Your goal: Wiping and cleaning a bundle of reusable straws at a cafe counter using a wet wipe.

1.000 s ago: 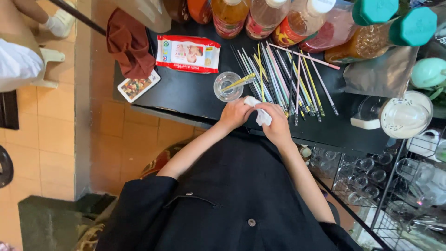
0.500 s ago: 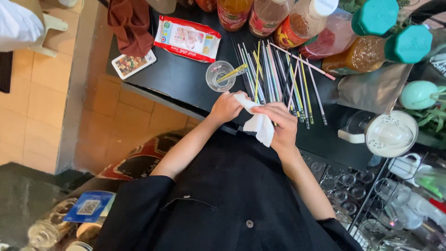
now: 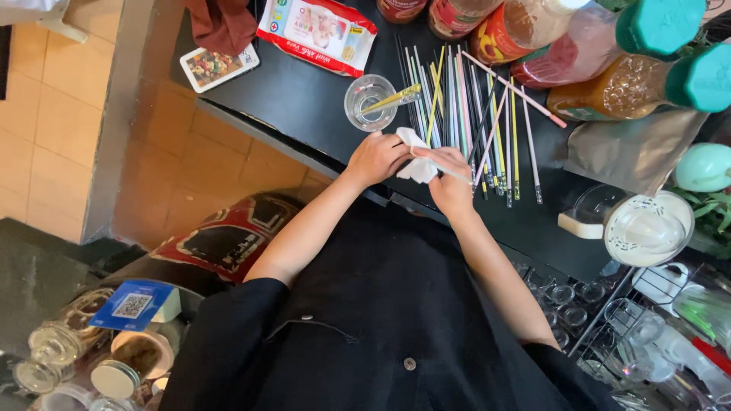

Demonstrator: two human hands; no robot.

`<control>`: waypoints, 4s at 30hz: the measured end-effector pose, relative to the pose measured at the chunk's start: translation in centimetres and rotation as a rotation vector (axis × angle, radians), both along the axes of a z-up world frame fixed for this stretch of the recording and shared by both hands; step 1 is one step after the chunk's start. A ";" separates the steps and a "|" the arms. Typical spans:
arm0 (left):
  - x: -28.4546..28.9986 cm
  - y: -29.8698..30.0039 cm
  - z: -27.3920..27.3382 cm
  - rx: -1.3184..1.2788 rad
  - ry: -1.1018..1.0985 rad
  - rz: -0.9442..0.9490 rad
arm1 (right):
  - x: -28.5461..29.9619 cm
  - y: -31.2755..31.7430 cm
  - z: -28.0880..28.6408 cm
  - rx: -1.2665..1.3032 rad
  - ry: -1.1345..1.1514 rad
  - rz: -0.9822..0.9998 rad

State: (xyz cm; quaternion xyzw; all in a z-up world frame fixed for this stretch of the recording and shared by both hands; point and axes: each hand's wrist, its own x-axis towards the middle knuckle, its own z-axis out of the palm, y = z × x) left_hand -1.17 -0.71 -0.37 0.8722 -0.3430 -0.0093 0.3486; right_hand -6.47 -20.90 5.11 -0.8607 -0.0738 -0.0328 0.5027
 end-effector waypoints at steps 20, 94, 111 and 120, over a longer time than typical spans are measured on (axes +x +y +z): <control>0.8 1.1 -0.6 -0.209 0.101 -0.035 | -0.6 4.3 2.8 -0.099 -0.153 -0.242; 0.8 0.6 0.2 -0.114 0.129 -0.005 | 1.6 1.9 8.0 0.078 -0.278 -0.294; -0.2 -0.2 1.8 -0.097 0.164 -0.035 | -0.5 -6.5 0.2 0.410 0.023 -0.440; -1.3 -1.6 4.1 -0.214 0.582 0.107 | -2.7 -8.2 0.5 0.841 -0.112 -0.596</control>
